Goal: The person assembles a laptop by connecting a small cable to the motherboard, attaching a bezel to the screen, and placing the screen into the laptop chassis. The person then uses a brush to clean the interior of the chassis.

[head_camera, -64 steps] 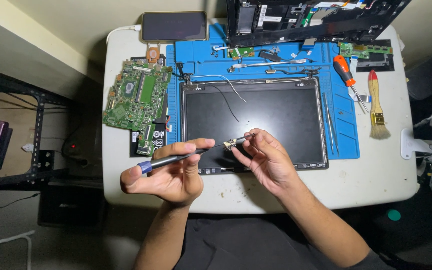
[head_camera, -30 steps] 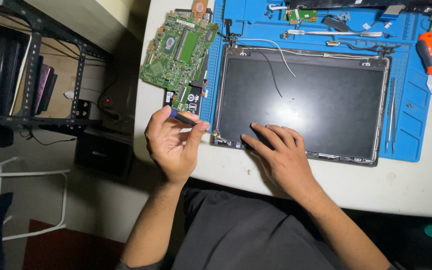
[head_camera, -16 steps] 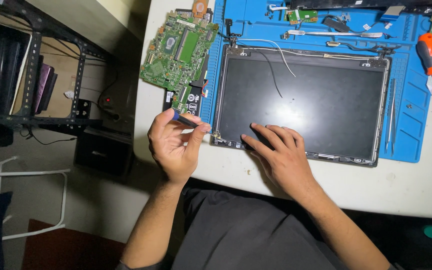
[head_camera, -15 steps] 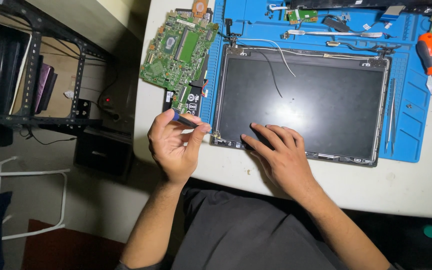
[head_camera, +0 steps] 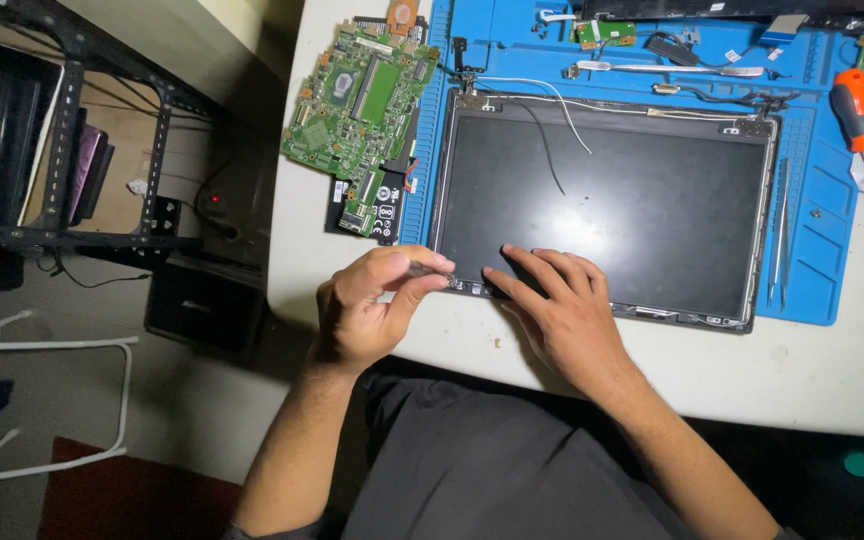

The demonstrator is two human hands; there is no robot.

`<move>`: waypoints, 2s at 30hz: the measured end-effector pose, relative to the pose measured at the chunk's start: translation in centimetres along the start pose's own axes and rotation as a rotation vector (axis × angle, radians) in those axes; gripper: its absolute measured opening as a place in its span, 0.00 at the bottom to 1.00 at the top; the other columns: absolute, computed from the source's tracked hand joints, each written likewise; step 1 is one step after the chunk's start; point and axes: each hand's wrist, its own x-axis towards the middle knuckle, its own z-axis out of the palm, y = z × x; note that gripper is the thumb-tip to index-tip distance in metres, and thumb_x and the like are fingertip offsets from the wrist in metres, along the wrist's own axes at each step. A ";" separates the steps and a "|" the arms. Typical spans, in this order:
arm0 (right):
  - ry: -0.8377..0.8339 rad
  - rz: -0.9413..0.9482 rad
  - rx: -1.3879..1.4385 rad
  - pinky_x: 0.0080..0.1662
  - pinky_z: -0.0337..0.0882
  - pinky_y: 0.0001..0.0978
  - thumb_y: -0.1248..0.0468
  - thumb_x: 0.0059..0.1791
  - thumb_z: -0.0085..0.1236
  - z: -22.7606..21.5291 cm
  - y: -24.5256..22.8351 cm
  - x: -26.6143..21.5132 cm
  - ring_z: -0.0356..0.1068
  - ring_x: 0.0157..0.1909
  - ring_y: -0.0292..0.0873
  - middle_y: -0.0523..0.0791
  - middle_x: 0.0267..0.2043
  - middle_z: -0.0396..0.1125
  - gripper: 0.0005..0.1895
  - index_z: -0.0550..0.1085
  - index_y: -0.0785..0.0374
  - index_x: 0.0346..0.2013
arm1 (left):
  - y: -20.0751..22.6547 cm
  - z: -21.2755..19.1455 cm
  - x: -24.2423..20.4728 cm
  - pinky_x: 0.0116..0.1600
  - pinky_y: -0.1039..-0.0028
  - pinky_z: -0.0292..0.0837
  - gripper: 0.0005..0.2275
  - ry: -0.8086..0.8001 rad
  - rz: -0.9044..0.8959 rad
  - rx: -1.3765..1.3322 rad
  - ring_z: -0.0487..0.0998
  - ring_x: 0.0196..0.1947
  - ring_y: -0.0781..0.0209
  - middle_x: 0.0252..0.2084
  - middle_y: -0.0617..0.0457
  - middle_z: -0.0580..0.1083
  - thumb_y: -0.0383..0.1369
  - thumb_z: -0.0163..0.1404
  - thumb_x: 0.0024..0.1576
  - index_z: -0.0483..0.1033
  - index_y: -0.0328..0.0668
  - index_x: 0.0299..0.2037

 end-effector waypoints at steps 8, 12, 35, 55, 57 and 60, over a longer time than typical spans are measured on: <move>-0.050 0.041 0.453 0.63 0.63 0.49 0.61 0.50 0.61 -2.8 -1.6 2.6 0.67 0.63 0.49 0.42 0.61 0.70 0.23 0.73 0.53 0.61 | 1.9 0.9 1.2 0.42 0.59 0.86 0.12 -0.124 0.066 -0.065 0.86 0.40 0.41 0.43 0.37 0.80 0.15 0.51 0.59 0.76 0.39 0.50; -0.059 -0.016 0.820 0.60 0.67 0.59 0.71 0.51 0.55 -5.0 -2.9 4.9 0.72 0.58 0.61 0.52 0.53 0.74 0.18 0.73 0.66 0.57 | 3.0 0.7 2.1 0.52 0.55 0.83 0.14 -0.222 0.081 -0.024 0.81 0.40 0.44 0.44 0.45 0.80 0.15 0.49 0.62 0.77 0.44 0.52; 0.035 -0.063 0.974 0.55 0.74 0.53 0.68 0.45 0.69 -2.8 -2.1 7.4 0.78 0.45 0.57 0.51 0.35 0.77 0.07 0.78 0.65 0.35 | 4.8 1.2 2.8 0.37 0.64 0.83 0.10 -0.062 0.108 0.242 0.83 0.33 0.47 0.40 0.44 0.83 0.18 0.58 0.56 0.74 0.33 0.46; 0.071 -0.092 0.849 0.59 0.72 0.57 0.62 0.45 0.73 -4.0 -2.5 8.0 0.80 0.34 0.49 0.42 0.25 0.77 0.09 0.79 0.60 0.27 | 3.1 1.7 1.7 0.39 0.67 0.85 0.14 0.038 0.226 0.418 0.83 0.33 0.52 0.36 0.48 0.78 0.22 0.66 0.51 0.82 0.41 0.47; -0.066 -0.167 0.929 0.59 0.69 0.66 0.69 0.49 0.64 -5.7 -3.1 8.4 0.79 0.45 0.59 0.52 0.35 0.78 0.07 0.79 0.67 0.41 | 3.1 1.6 1.9 0.38 0.68 0.85 0.13 0.059 0.220 0.424 0.84 0.34 0.52 0.34 0.51 0.76 0.23 0.66 0.52 0.82 0.43 0.46; -0.050 -0.216 0.939 0.56 0.73 0.64 0.73 0.51 0.59 -5.3 -2.3 8.1 0.78 0.40 0.62 0.52 0.31 0.77 0.03 0.79 0.67 0.36 | 3.5 1.8 2.2 0.39 0.66 0.86 0.12 0.035 0.219 0.373 0.85 0.33 0.49 0.31 0.50 0.75 0.21 0.63 0.53 0.83 0.42 0.45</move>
